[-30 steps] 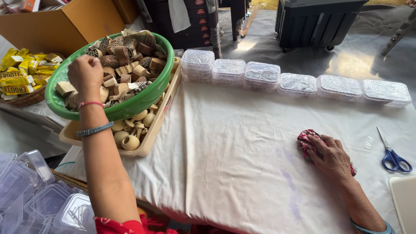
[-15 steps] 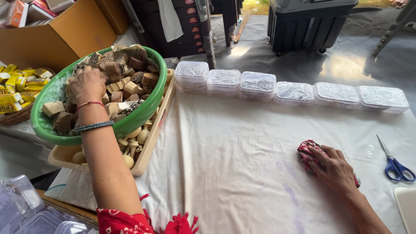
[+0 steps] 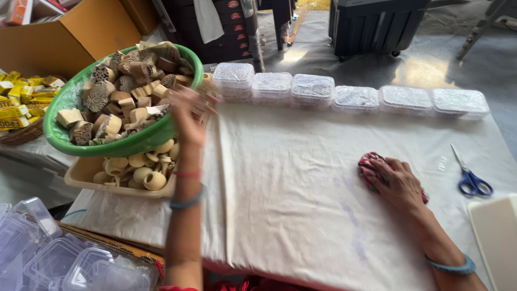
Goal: The person wraps a stack of small wooden items in bubble wrap and secures it with tape. They then place the wrapped package with others on the table. Next, they pick up a single wooden item and wipe it with a cloth.
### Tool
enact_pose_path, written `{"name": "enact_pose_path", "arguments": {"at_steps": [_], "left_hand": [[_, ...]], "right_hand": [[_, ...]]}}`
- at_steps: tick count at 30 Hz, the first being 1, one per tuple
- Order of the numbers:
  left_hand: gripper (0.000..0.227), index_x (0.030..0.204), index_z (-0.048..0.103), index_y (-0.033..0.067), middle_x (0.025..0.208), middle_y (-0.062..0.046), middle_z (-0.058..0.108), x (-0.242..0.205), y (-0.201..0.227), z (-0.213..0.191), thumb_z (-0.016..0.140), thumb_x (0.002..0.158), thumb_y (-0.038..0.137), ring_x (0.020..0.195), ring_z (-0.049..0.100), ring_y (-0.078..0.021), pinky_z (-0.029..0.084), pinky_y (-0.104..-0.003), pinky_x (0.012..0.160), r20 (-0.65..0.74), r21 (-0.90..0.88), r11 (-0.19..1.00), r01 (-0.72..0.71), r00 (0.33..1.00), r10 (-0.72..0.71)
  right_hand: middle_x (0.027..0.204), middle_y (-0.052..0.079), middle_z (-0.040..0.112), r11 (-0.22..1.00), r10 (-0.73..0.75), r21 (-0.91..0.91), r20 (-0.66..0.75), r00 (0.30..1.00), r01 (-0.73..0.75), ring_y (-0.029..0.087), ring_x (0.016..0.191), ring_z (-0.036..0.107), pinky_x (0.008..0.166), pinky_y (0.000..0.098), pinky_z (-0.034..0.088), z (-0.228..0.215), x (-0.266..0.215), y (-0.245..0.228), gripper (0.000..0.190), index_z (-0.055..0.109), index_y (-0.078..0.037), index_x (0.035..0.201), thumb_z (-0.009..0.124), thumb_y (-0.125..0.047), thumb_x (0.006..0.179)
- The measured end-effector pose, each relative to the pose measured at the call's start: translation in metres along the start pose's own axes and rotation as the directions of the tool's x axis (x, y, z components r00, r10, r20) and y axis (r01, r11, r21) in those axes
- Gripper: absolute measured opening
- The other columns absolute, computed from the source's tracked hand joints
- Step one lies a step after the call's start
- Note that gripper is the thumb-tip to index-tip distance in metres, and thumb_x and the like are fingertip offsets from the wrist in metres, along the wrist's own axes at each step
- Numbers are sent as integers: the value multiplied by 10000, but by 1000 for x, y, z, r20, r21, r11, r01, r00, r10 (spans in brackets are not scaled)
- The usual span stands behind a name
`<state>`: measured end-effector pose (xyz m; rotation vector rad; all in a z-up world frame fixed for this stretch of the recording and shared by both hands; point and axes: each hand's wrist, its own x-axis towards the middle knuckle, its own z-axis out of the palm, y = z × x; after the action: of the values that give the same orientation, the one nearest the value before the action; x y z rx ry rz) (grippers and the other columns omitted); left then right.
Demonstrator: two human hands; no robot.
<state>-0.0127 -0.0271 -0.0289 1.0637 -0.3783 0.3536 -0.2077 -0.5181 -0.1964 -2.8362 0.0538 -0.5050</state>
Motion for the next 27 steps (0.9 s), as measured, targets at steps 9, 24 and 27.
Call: {"name": "enact_pose_path", "arguments": {"at_steps": [9,24,27], "left_hand": [[513,1265,647,57,1188,-199,729,-163,-198,102,385,1064,449,871,704,-236,613,-363,735,349,-464,438,770,613,-709],[314,1319,629,38,1219,-163,698,-167,-217,101,610,1042,184,999,704,-228,626,-344,880,277,-523,537,662,728,-627],[377,1330,614,49,1197,-123,687,-135,-165,89,710,970,110,1029,707,-214,633,-346,918,216,-207,790,577,814,-539]], "right_hand": [[1235,71,665,995,-84,47,-101,991,89,320,1134,614,892,451,556,9,0,11,363,718,-232,1231,731,-321,879],[1261,97,663,993,-66,95,-65,996,72,339,1188,615,941,473,550,19,2,27,376,705,-250,1282,653,-453,971],[1287,75,660,997,-61,43,-31,998,62,326,1197,609,946,462,544,19,4,24,412,705,-273,1287,656,-470,929]]}}
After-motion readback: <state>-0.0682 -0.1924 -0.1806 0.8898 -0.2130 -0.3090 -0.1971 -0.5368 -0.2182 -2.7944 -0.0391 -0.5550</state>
